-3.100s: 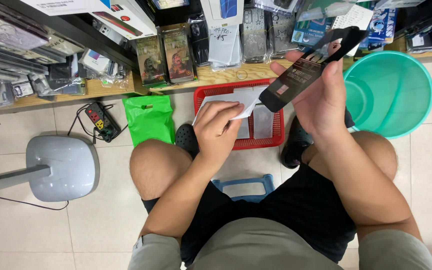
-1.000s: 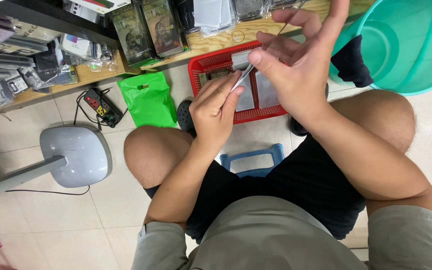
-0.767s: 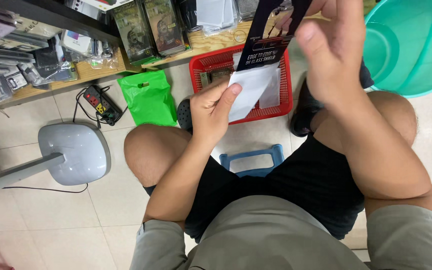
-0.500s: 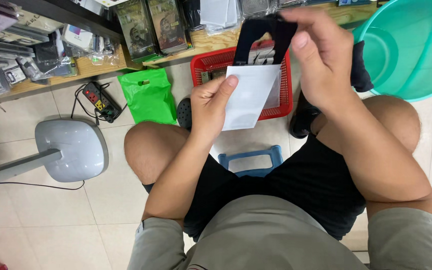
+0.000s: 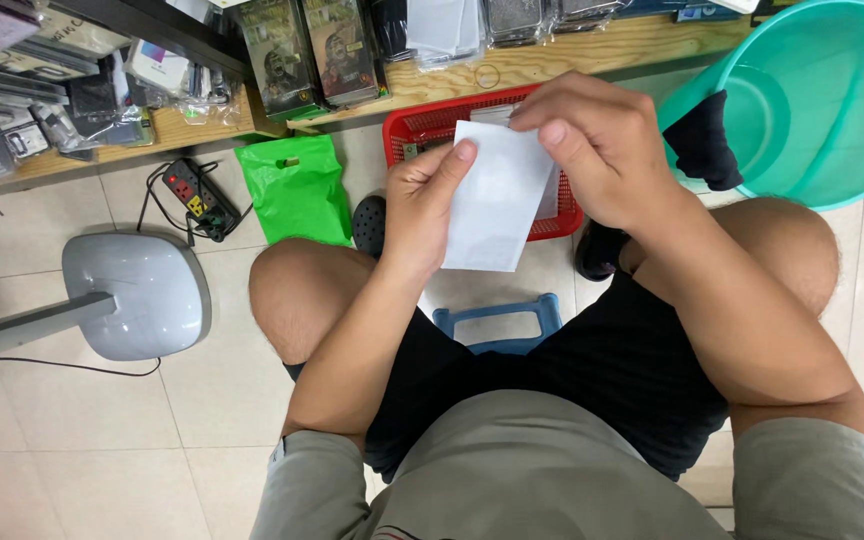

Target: The person organizes screen protectors by inserting them into white paper sleeves and placing the sleeved items into a red basket.

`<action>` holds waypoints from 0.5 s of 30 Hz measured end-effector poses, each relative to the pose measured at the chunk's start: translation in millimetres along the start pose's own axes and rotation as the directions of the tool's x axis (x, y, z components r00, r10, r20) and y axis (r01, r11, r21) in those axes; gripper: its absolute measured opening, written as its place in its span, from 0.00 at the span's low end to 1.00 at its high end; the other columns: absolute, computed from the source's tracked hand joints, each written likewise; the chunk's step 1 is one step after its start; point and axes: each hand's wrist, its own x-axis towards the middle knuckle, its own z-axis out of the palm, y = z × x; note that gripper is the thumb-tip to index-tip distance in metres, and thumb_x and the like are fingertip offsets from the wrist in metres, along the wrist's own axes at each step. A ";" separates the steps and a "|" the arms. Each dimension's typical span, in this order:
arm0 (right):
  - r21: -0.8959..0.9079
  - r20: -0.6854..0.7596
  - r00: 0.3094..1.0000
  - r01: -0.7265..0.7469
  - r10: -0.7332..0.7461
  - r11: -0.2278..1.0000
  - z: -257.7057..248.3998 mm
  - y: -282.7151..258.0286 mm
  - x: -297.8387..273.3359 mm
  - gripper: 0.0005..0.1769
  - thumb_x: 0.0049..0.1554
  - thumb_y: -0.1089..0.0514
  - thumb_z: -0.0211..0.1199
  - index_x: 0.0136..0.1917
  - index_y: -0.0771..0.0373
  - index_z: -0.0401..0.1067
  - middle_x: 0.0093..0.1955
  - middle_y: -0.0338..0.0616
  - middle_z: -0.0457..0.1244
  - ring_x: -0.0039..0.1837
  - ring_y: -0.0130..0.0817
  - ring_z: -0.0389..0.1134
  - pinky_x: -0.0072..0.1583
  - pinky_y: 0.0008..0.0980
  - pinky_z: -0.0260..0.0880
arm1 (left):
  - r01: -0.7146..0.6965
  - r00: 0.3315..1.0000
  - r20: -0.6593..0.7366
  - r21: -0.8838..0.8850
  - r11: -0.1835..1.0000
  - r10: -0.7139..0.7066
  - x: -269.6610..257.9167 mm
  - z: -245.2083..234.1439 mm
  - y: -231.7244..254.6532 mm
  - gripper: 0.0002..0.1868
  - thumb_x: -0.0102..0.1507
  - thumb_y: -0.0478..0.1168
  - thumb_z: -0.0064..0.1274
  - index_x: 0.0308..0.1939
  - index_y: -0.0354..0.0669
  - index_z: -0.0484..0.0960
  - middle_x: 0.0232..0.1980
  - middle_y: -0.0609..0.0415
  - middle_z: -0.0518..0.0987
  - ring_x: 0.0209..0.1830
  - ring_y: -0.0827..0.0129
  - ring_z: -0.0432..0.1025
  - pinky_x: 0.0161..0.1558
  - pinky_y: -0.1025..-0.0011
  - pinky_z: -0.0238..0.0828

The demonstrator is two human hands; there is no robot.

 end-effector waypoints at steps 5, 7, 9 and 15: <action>0.196 0.035 0.926 -0.374 0.375 0.907 16.6 25.9 -10.8 0.18 0.68 0.57 0.60 0.69 0.64 0.67 0.59 0.44 0.66 0.57 0.29 0.66 0.54 0.26 0.66 | -0.053 0.998 -0.036 -0.250 0.967 0.046 8.3 -0.1 -9.1 0.13 0.65 0.42 0.61 0.47 0.35 0.87 0.47 0.46 0.86 0.45 0.67 0.79 0.50 0.69 0.78; 0.342 0.078 0.872 -0.479 0.483 0.809 30.6 41.5 -12.1 0.15 0.65 0.61 0.61 0.65 0.64 0.69 0.58 0.43 0.68 0.56 0.29 0.69 0.55 0.26 0.69 | -0.056 0.998 -0.051 -0.253 0.966 0.045 15.6 -2.7 -12.0 0.13 0.65 0.43 0.60 0.46 0.36 0.87 0.45 0.47 0.86 0.43 0.69 0.79 0.46 0.70 0.78; 0.468 0.134 0.808 -0.562 0.574 0.682 41.5 62.8 -15.3 0.13 0.61 0.65 0.61 0.60 0.64 0.71 0.56 0.43 0.70 0.56 0.28 0.72 0.55 0.26 0.72 | -0.064 0.997 -0.063 -0.260 0.963 0.049 22.8 -6.0 -15.6 0.13 0.65 0.45 0.60 0.45 0.37 0.86 0.43 0.49 0.87 0.40 0.70 0.79 0.42 0.71 0.78; 0.427 -0.173 0.703 -0.578 0.690 0.696 80.9 233.3 -75.9 0.11 0.56 0.71 0.59 0.51 0.59 0.71 0.48 0.36 0.69 0.49 0.24 0.69 0.51 0.26 0.69 | -0.280 0.928 -0.199 0.183 0.942 0.315 34.6 -18.5 -16.4 0.22 0.66 0.47 0.58 0.62 0.45 0.75 0.61 0.46 0.78 0.62 0.64 0.73 0.66 0.69 0.72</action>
